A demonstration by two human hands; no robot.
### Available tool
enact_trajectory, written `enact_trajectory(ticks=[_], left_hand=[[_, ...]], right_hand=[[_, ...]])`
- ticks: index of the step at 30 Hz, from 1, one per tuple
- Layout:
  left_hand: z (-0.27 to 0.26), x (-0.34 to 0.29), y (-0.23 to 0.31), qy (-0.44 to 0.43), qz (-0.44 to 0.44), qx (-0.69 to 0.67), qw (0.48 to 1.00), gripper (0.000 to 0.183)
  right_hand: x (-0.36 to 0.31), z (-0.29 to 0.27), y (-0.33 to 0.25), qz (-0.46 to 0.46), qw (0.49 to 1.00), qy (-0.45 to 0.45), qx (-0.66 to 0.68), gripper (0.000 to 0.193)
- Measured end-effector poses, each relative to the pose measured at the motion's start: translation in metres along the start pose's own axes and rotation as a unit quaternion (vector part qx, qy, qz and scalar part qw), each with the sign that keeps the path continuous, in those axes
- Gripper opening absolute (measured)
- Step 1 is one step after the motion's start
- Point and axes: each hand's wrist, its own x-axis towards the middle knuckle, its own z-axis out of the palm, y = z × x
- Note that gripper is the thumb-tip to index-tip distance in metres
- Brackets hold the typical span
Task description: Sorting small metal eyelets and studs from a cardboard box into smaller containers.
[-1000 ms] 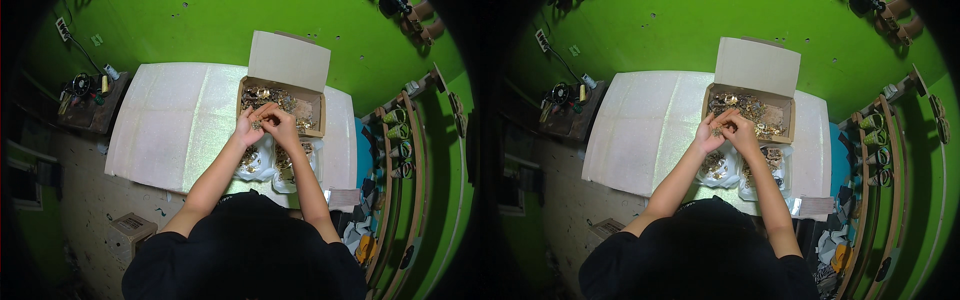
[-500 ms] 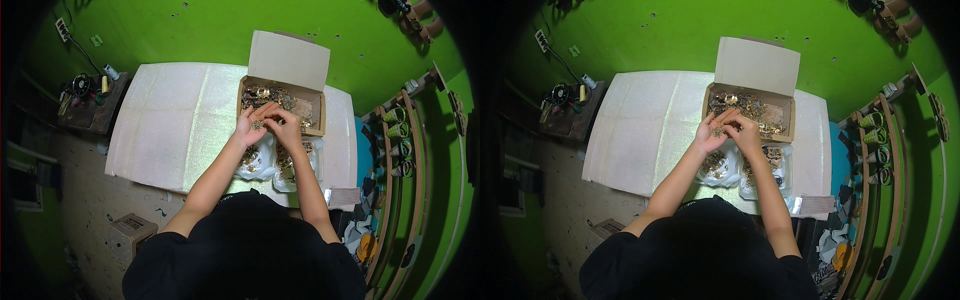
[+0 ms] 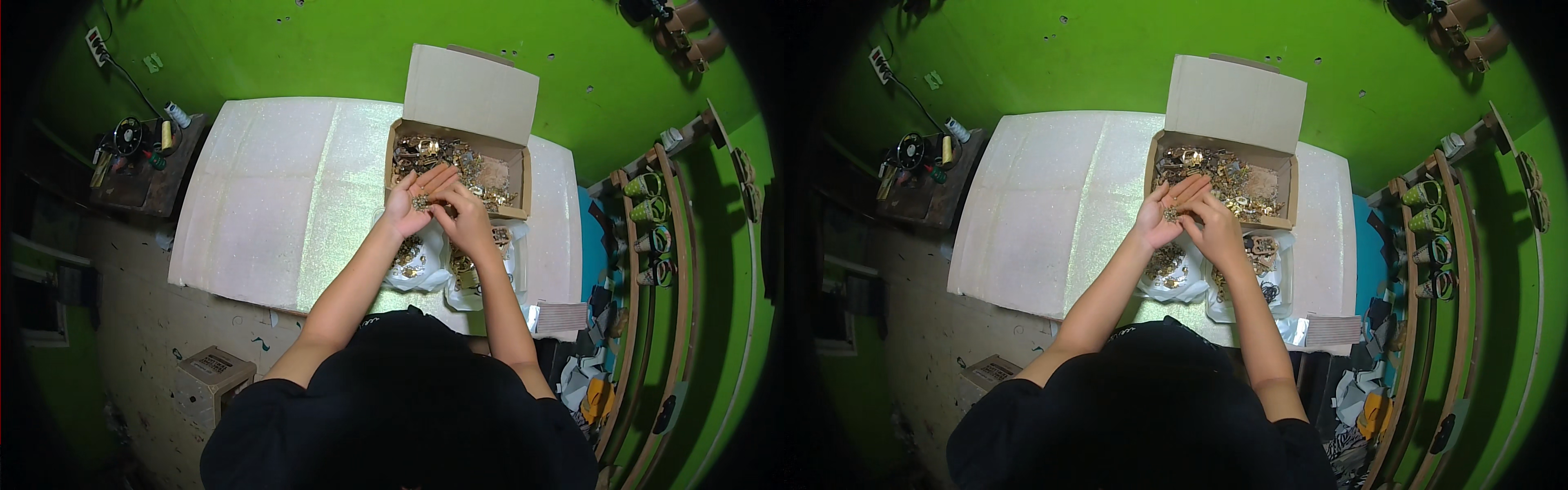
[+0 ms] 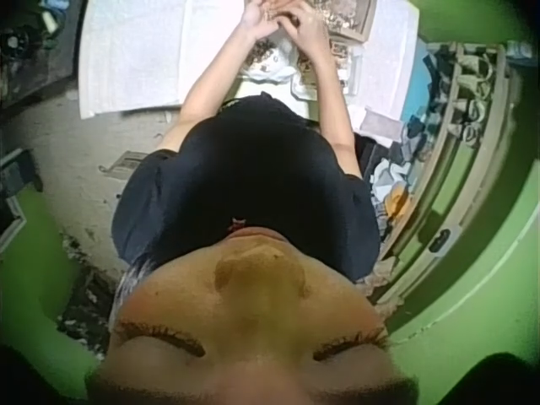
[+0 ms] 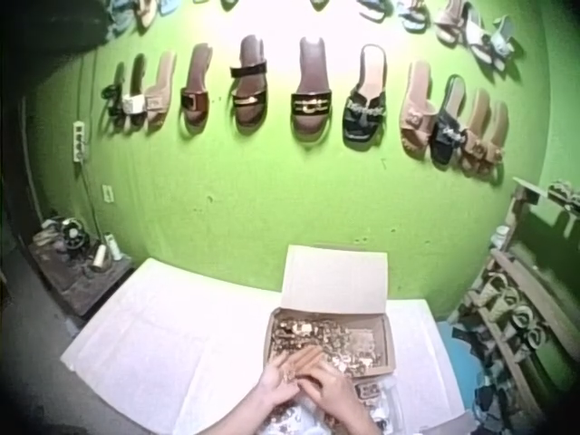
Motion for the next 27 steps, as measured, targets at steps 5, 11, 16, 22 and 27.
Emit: enact_trajectory(ticks=[5, 11, 16, 22, 27], left_hand=[[0.001, 0.000, -0.003, 0.010, 0.002, 0.031, 0.999, 0.052], [0.000, -0.002, -0.004, 0.009, -0.003, 0.026, 1.000, 0.053], [-0.003, -0.003, -0.004, 0.025, -0.006, 0.008, 1.000, 0.054], [0.005, -0.008, 0.003, 0.037, 0.002, -0.019, 0.999, 0.053], [-0.005, -0.011, 0.014, 0.025, 0.025, -0.066, 0.997, 0.048]], right_hand=[[0.008, 0.004, -0.008, -0.019, 0.995, -0.016, -0.101, 0.018], [0.009, 0.008, -0.003, -0.041, 0.989, -0.033, -0.137, 0.014], [0.010, 0.010, 0.000, -0.048, 0.997, 0.028, -0.048, 0.012], [0.000, 0.007, 0.001, 0.058, 0.990, 0.072, 0.104, 0.012], [-0.017, 0.008, 0.007, 0.095, 0.989, 0.046, 0.102, 0.013]])
